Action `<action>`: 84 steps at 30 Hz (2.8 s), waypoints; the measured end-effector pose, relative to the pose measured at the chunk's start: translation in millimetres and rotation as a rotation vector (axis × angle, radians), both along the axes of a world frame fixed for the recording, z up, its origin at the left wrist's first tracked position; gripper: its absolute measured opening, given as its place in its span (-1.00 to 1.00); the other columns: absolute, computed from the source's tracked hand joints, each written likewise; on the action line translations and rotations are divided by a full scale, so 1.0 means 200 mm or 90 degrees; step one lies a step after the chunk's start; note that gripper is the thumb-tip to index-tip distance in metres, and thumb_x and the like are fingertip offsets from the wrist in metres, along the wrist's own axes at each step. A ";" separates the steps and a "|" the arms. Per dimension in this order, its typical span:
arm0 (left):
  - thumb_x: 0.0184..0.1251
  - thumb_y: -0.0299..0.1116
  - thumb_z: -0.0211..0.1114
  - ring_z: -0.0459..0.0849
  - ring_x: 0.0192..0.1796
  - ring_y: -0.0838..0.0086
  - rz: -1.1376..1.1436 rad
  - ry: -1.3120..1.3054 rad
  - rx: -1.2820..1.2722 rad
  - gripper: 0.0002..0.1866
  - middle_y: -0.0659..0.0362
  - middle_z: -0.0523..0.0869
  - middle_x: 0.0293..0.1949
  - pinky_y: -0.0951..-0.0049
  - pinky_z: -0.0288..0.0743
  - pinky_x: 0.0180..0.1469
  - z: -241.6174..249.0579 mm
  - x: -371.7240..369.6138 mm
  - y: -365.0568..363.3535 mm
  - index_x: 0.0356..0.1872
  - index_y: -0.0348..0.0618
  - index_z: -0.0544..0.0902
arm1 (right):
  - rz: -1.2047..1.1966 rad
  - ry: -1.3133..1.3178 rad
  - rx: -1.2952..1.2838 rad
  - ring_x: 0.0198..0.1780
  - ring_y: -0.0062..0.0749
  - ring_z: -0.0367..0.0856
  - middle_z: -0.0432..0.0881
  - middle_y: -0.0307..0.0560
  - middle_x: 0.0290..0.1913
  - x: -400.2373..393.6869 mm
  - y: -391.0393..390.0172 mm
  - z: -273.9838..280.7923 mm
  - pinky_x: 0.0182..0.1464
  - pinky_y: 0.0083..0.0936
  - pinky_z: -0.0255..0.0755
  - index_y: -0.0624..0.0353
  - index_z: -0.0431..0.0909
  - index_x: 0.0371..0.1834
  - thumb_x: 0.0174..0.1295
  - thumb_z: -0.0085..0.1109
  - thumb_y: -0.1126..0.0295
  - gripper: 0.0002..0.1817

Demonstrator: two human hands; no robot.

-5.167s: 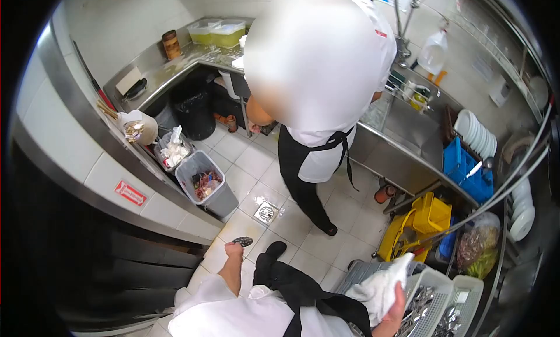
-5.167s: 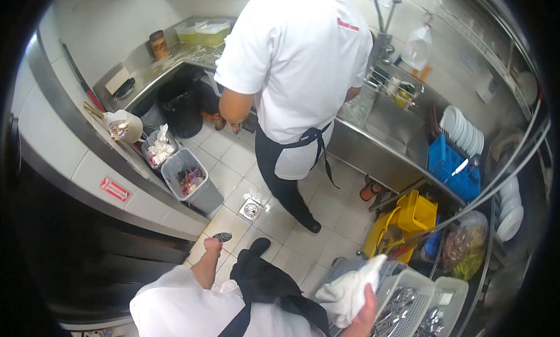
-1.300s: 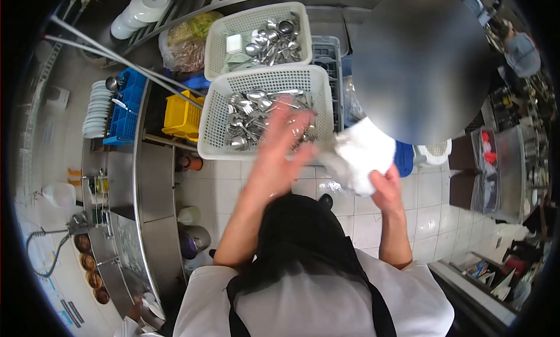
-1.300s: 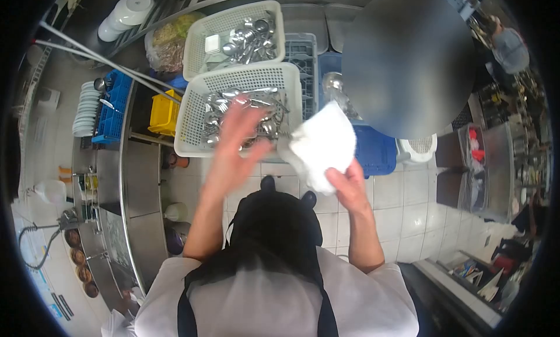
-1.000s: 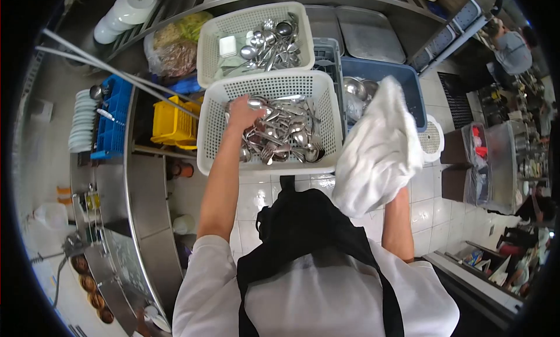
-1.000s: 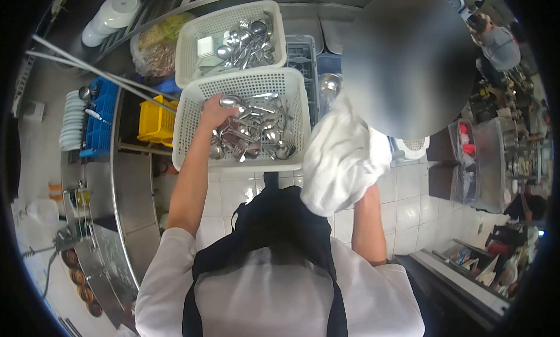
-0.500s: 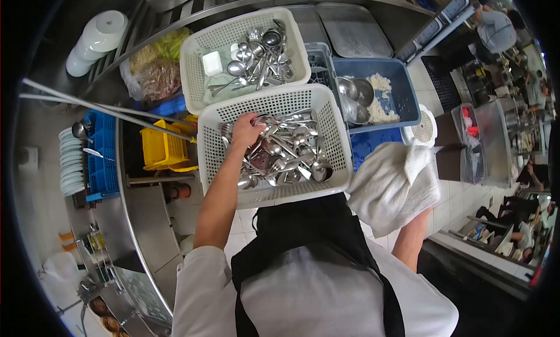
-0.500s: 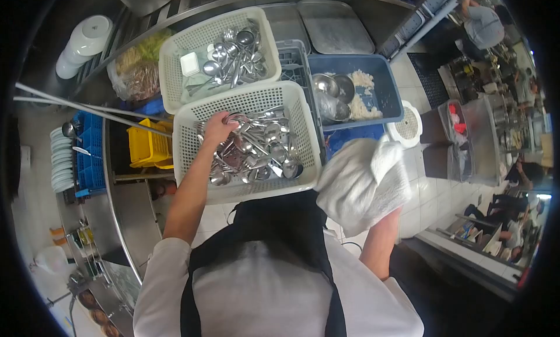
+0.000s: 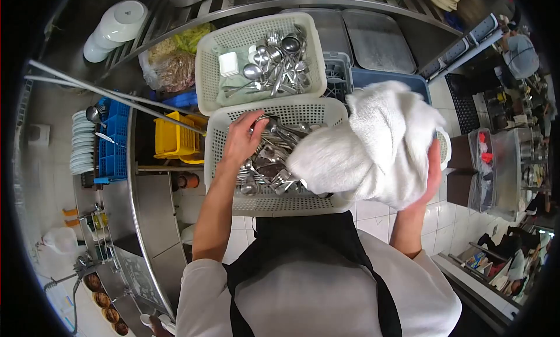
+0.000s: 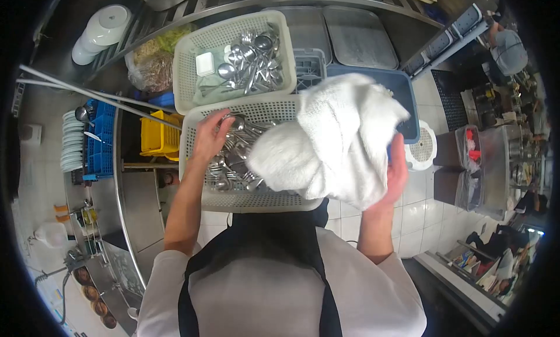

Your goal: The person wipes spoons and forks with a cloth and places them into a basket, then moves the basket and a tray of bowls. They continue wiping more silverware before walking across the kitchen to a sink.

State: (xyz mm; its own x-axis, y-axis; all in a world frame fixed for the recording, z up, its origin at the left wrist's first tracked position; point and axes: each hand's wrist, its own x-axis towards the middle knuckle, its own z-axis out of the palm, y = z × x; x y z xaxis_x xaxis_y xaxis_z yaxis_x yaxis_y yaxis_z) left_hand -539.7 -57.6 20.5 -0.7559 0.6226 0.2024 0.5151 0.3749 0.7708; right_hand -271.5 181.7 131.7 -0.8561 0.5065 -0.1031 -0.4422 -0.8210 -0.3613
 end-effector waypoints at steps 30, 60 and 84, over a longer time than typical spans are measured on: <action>0.36 -0.36 0.33 0.61 0.00 0.52 -0.091 -0.521 0.326 -0.72 0.19 0.70 -0.07 0.46 0.46 0.06 0.33 0.19 -0.19 0.01 -0.27 0.64 | 0.342 -0.246 0.739 -0.17 -0.24 0.71 0.72 -0.01 -0.22 -0.60 -0.71 -0.22 -0.03 -0.37 0.54 0.21 0.55 0.06 0.05 0.38 0.34 -0.53; 0.49 -0.29 0.15 0.56 -0.51 0.58 -0.010 -0.810 0.259 -0.73 0.13 0.68 -0.38 0.57 0.38 -0.50 0.15 0.29 -0.23 -0.05 -0.29 0.66 | 0.054 -0.221 0.139 0.05 -0.31 0.66 0.58 -0.05 0.08 -0.40 -0.48 -0.48 0.10 -0.30 0.62 0.13 0.27 0.32 0.29 0.17 0.36 -0.47; 0.44 -0.35 0.26 0.57 -0.55 0.55 0.046 -0.772 0.260 -0.81 0.10 0.73 -0.40 0.55 0.37 -0.52 0.10 0.31 -0.27 -0.27 -0.29 0.67 | 0.090 -0.366 0.206 -0.32 -0.44 0.67 0.68 -0.16 -0.25 -0.82 -0.68 -0.53 -0.26 -0.47 0.59 0.23 0.54 -0.01 0.34 0.21 0.40 -0.78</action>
